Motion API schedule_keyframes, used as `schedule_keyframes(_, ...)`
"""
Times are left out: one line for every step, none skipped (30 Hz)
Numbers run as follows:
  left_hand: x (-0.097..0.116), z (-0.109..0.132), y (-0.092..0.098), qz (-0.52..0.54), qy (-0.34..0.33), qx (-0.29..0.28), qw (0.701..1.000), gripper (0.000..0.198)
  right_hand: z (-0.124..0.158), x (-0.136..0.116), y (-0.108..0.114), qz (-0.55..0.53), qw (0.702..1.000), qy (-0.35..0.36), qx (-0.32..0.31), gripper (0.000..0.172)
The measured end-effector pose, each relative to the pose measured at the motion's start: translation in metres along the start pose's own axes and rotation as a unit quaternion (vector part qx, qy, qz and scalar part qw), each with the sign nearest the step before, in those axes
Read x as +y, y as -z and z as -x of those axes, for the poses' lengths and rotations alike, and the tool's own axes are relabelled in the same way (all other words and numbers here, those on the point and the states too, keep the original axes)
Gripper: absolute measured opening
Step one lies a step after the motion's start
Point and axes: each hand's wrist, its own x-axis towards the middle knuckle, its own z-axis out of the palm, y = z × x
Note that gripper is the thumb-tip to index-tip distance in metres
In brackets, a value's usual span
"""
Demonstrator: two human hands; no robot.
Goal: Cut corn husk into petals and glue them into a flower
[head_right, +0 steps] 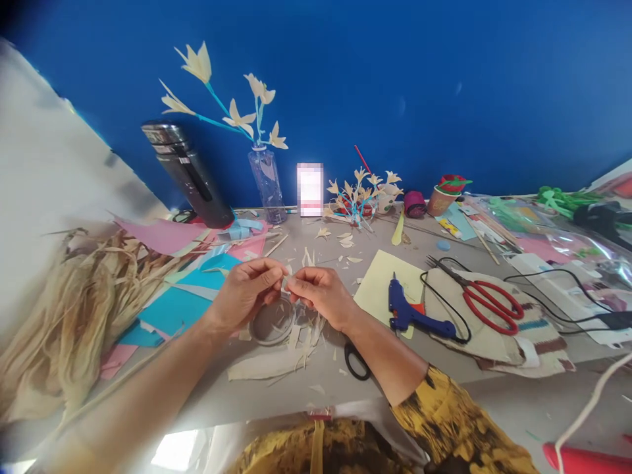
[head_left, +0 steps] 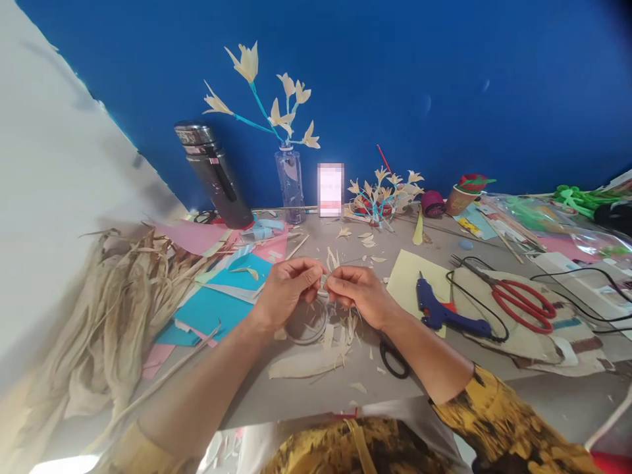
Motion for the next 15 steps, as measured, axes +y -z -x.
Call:
schedule_keyframes(0.007,0.003,0.001,0.003,-0.009,0.001,1.0,0.025,-0.001,0.0,0.001,-0.008,1.0,0.009,0.008,0.037)
schedule_keyframes(0.016,0.008,0.001,0.015,-0.024,0.007,1.0,0.025,-0.002,0.001,0.003,-0.019,0.999,0.017,0.025,0.038)
schedule_keyframes(0.027,0.014,0.002,0.031,-0.044,0.007,0.999,0.026,-0.003,0.001,0.005,-0.029,0.998,0.022,0.049,0.039)
schedule_keyframes(0.038,0.021,0.004,0.035,-0.06,-0.004,0.998,0.027,-0.005,0.002,0.008,-0.035,0.996,0.026,0.075,0.039)
schedule_keyframes(0.048,0.03,0.005,0.025,-0.071,-0.017,0.997,0.028,-0.006,0.002,0.011,-0.032,0.994,0.029,0.097,0.039)
schedule_keyframes(0.057,0.039,0.006,0.006,-0.074,-0.021,0.997,0.028,-0.008,0.002,0.013,-0.018,0.993,0.032,0.111,0.038)
schedule_keyframes(0.064,0.05,0.008,-0.015,-0.077,-0.015,0.997,0.028,-0.008,0.003,0.015,0.012,0.992,0.036,0.118,0.036)
schedule_keyframes(0.067,0.061,0.01,-0.041,-0.066,-0.012,0.997,0.029,-0.009,0.003,0.016,0.059,0.99,0.042,0.118,0.032)
schedule_keyframes(0.068,0.073,0.011,-0.062,-0.039,-0.007,0.997,0.032,-0.008,0.004,0.016,0.122,0.985,0.052,0.112,0.027)
schedule_keyframes(0.066,0.086,0.013,-0.071,-0.019,-0.007,0.997,0.036,-0.007,0.004,0.016,0.2,0.972,0.067,0.1,0.019)
schedule_keyframes(0.062,0.099,0.016,-0.079,0.009,-0.01,0.997,0.038,-0.006,0.005,0.014,0.287,0.951,0.083,0.082,0.013)
schedule_keyframes(0.055,0.112,0.019,-0.091,0.03,-0.012,0.995,0.042,-0.005,0.006,0.013,0.374,0.92,0.097,0.06,0.014)
schedule_keyframes(0.048,0.125,0.022,-0.125,0.063,-0.017,0.99,0.045,-0.004,0.007,0.011,0.453,0.884,0.108,0.035,0.019)
schedule_keyframes(0.041,0.138,0.025,-0.172,0.09,-0.022,0.981,0.046,-0.003,0.009,0.008,0.519,0.847,0.113,0.011,0.022)
schedule_keyframes(0.034,0.15,0.028,-0.229,0.109,-0.031,0.967,0.044,-0.002,0.01,0.007,0.569,0.815,0.111,-0.009,0.021)
